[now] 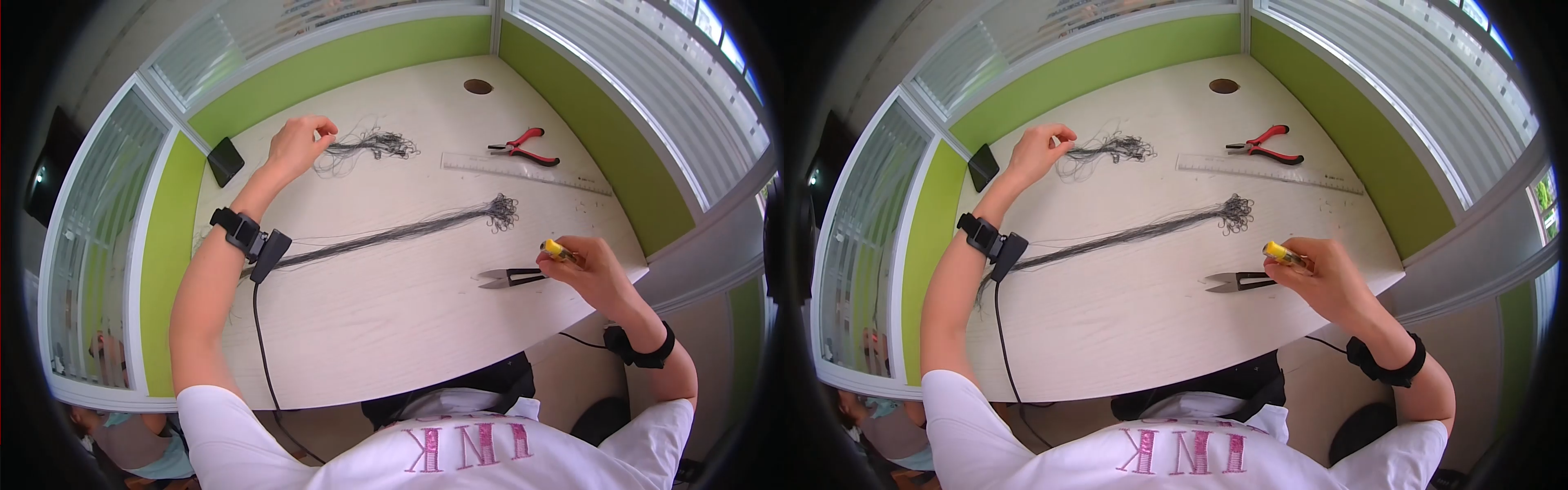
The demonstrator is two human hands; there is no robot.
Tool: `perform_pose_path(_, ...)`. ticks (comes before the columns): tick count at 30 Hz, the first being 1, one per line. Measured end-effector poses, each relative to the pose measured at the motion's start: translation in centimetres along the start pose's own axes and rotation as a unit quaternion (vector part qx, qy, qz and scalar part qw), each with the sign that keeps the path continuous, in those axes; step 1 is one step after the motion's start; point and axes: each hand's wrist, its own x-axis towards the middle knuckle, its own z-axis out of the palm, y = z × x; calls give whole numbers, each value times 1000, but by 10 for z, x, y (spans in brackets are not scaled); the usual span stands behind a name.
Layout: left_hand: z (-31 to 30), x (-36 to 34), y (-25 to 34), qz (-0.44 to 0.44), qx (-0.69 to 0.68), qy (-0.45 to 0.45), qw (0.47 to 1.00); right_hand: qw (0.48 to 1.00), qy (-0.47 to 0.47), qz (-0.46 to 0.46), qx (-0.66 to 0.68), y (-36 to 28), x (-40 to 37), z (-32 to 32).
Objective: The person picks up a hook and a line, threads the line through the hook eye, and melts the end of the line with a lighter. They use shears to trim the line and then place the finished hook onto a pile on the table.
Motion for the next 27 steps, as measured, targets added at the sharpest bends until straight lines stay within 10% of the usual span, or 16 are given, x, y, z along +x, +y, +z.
perform_pose_path(27, 61, 80, -3, -3, -25, -101, 995, 996, 25, 61, 61, 22, -32, -5)
